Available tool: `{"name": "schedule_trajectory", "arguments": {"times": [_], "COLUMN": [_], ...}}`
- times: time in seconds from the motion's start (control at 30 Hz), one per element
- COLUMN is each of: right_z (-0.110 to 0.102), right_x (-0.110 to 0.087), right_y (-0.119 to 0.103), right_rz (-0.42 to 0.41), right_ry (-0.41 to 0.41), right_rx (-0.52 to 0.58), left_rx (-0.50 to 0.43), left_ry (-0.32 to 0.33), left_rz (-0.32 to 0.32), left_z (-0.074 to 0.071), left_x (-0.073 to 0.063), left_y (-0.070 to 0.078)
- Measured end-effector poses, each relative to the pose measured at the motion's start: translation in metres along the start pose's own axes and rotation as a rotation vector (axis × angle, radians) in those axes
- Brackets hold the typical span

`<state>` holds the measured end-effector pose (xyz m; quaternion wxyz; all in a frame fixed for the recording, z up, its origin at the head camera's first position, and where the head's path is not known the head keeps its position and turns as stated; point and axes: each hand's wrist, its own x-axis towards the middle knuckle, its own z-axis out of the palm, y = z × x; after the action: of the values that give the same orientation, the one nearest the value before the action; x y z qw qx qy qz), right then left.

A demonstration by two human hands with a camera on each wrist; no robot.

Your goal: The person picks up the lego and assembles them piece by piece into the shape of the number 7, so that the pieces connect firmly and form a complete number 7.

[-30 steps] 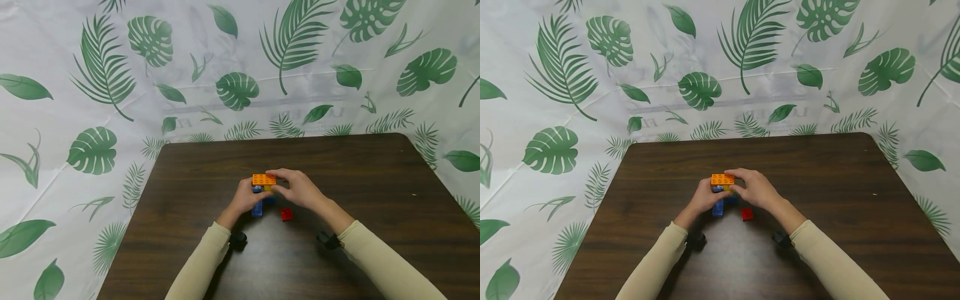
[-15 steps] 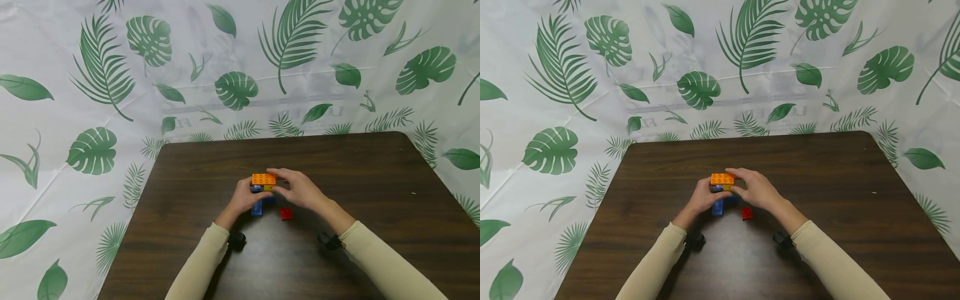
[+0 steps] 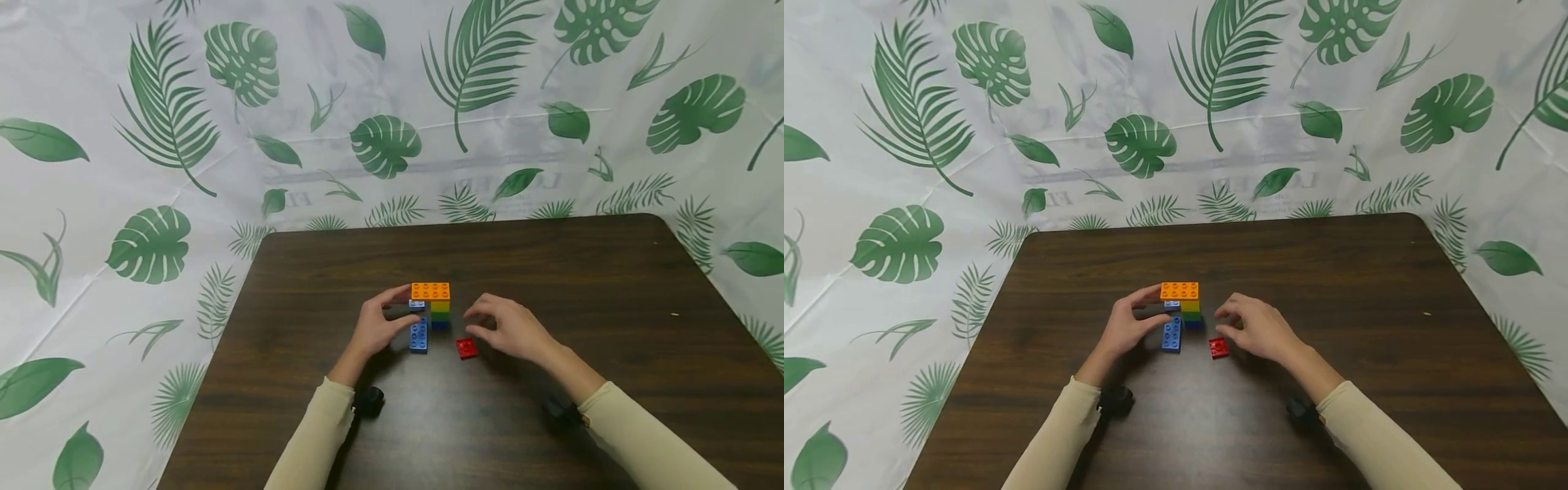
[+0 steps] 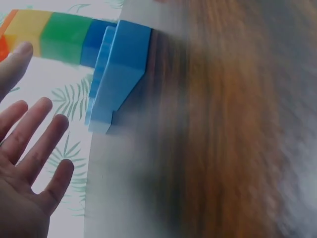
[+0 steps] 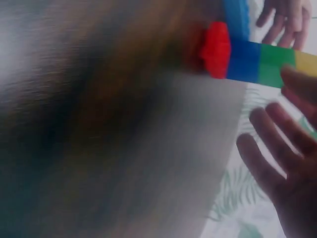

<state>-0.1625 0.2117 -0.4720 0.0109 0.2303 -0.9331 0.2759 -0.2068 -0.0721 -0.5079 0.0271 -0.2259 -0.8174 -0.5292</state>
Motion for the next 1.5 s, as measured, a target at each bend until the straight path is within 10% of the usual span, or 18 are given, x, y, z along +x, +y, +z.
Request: {"name": "schedule_trajectory", "arguments": {"times": [0.23,0.47,0.67,0.93,1.27,1.5], "right_z": [0.018,0.027,0.030,0.046,0.063,0.068], "right_x": [-0.012,-0.014,-0.010,-0.003,0.005,0.003], "right_y": [0.000,-0.002,-0.010,-0.039,-0.054,-0.052], "right_rz": [-0.108,-0.151,-0.078,-0.056,-0.006,-0.041], "right_ry": [-0.198,-0.206,-0.194,-0.105,0.039,-0.099], "right_rx": [-0.106,-0.171,0.094,0.355,0.256,-0.087], "left_rx": [-0.033,0.105,0.079,-0.269,-0.365,-0.469], "left_ry": [0.027,-0.047,-0.098,-0.211,0.113,0.244], "left_rz": [-0.008,-0.159,-0.161,-0.204,-0.334,-0.382], "left_z": [-0.009,-0.008,0.001,0.017,0.013,-0.010], "left_x": [-0.018,-0.032,-0.040,-0.056,-0.059,-0.045], "left_y": [-0.007,-0.002,0.010,0.027,0.026,0.031]}}
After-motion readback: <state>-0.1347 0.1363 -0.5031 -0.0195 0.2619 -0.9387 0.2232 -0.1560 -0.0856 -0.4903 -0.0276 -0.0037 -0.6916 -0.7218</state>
